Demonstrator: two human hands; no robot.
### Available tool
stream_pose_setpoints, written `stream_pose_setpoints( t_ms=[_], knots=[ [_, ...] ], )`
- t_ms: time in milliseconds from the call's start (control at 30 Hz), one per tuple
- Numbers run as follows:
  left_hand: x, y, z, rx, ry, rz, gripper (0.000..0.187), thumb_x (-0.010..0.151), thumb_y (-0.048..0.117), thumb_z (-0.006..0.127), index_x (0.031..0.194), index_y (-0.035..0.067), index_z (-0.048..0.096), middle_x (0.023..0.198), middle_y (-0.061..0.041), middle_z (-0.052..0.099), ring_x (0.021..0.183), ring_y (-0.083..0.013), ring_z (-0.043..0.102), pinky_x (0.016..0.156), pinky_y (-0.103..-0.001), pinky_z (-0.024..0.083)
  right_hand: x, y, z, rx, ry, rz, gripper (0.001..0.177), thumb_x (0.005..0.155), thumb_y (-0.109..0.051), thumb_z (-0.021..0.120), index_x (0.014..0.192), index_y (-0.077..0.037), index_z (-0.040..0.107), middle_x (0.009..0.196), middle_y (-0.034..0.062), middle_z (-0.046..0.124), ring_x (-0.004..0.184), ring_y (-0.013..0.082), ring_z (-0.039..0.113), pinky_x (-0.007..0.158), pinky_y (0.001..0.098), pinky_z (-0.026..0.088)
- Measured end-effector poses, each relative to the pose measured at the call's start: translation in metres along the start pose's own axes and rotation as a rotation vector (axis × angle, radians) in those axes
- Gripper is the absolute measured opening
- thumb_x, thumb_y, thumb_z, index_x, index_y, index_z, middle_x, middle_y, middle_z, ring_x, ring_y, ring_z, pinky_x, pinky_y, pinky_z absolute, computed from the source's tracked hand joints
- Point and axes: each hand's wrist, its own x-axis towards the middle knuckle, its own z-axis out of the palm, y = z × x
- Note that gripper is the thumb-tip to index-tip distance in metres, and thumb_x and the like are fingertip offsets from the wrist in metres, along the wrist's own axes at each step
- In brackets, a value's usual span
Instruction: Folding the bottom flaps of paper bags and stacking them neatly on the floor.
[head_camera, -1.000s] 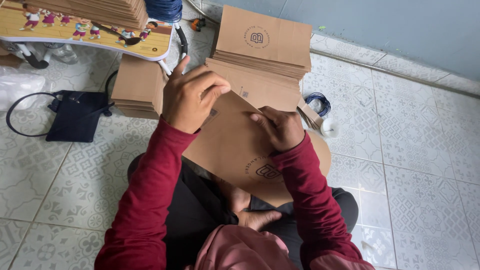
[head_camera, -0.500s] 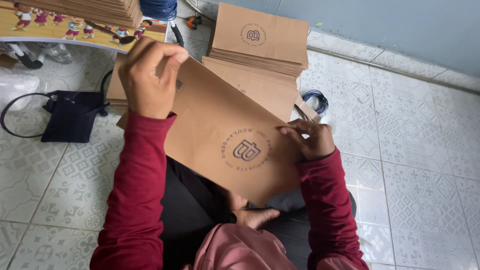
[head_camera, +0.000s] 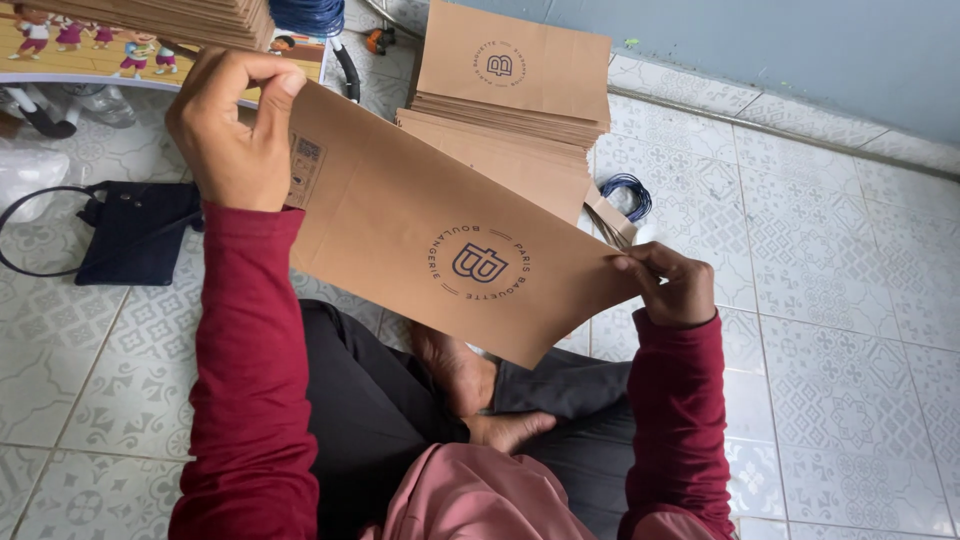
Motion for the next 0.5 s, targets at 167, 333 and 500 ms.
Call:
stream_pose_setpoints(
  t_ms=[167, 333, 500],
  knots=[
    [-0.006, -0.009, 0.005, -0.034, -0.036, -0.029, 0.009, 0.108, -0.004, 0.071, 0.098, -0.004, 0.071, 0.095, -0.015, 0.071, 0.089, -0.0315, 0.065, 0.083, -0.041, 0.048, -0.002, -0.002, -0.006, 0.050, 0.079, 0.052, 0.013, 0.095, -0.023, 0.080, 0.095, -0.010, 0.078, 0.091, 0.0001, 0.076, 0.083, 0.0072, 0.066, 0.073, 0.0230, 0.049],
    [-0.010, -0.012, 0.010, -0.058, -0.075, -0.068, 0.015, 0.108, -0.004, 0.060, 0.103, -0.003, 0.074, 0.100, -0.015, 0.074, 0.094, -0.0311, 0.069, 0.085, -0.040, 0.050, 0.000, -0.016, -0.018, 0.050, 0.126, 0.092, 0.010, 0.096, -0.021, 0.081, 0.093, -0.012, 0.078, 0.087, -0.0016, 0.075, 0.080, 0.0045, 0.062, 0.071, 0.0218, 0.045],
    [-0.013, -0.018, 0.014, -0.230, -0.100, -0.146, 0.021, 0.110, 0.001, 0.049, 0.112, -0.007, 0.069, 0.109, -0.017, 0.071, 0.104, -0.0302, 0.068, 0.093, -0.039, 0.050, -0.002, -0.004, -0.021, -0.037, 0.106, 0.021, 0.012, 0.097, -0.024, 0.081, 0.094, -0.012, 0.078, 0.086, -0.0010, 0.075, 0.075, 0.0047, 0.062, 0.067, 0.0229, 0.045]
  ],
)
